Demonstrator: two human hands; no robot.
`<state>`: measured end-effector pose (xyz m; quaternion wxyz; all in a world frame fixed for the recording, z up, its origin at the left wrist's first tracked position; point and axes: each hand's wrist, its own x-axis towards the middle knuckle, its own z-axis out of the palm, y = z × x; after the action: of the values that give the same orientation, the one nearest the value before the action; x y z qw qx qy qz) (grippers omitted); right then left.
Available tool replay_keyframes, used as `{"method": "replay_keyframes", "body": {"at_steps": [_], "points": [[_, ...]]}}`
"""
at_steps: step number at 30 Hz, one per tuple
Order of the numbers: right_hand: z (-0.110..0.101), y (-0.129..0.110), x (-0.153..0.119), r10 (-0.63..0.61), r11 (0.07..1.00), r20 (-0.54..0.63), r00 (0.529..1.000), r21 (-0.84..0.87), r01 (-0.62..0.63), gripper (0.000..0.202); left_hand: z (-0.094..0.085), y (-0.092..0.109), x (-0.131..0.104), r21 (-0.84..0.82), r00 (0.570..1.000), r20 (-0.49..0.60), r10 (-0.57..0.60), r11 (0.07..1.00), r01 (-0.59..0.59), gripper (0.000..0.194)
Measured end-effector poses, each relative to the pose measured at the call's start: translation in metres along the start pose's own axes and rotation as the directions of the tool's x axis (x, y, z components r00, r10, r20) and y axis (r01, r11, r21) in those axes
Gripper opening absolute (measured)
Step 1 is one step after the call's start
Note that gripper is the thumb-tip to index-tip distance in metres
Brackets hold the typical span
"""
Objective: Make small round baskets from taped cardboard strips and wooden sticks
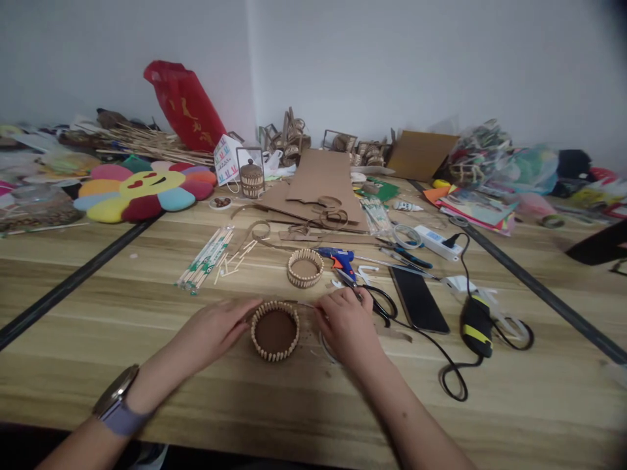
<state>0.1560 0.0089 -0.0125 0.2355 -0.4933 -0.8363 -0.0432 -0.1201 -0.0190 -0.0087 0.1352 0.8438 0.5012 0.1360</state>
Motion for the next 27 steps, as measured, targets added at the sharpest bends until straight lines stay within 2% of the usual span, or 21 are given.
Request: {"method": "replay_keyframes", "body": {"at_steps": [5,10,14,18,22,27], "points": [[0.002,-0.005,-0.002,-0.047,0.999,0.038,0.998,-0.025,0.048,0.014,0.003,0.006,-0.009,-0.163,0.997,0.041,0.065,0.985,-0.057,0.043],[0.005,-0.007,-0.004,-0.065,0.997,0.025,0.998,-0.043,0.066,0.015,0.003,0.006,-0.01,-0.221,0.995,0.03,0.094,0.972,-0.085,0.036],[0.007,-0.009,-0.005,-0.072,0.997,0.014,0.997,-0.03,0.072,0.016,0.008,0.006,-0.007,-0.186,0.993,0.019,0.114,0.977,-0.109,0.029],[0.007,-0.011,-0.005,-0.071,0.997,0.02,0.997,-0.008,0.071,0.017,0.01,0.01,-0.005,-0.098,0.983,0.012,0.182,0.979,-0.18,0.02],[0.007,-0.012,-0.005,-0.062,0.998,0.037,0.997,0.033,0.06,0.015,0.009,0.015,-0.004,0.02,0.973,-0.066,0.223,0.975,-0.222,0.01],[0.008,-0.011,-0.005,-0.05,0.998,0.063,0.997,0.048,0.047,0.014,0.009,0.02,-0.003,0.038,0.957,-0.098,0.273,0.962,-0.271,0.008]]}}
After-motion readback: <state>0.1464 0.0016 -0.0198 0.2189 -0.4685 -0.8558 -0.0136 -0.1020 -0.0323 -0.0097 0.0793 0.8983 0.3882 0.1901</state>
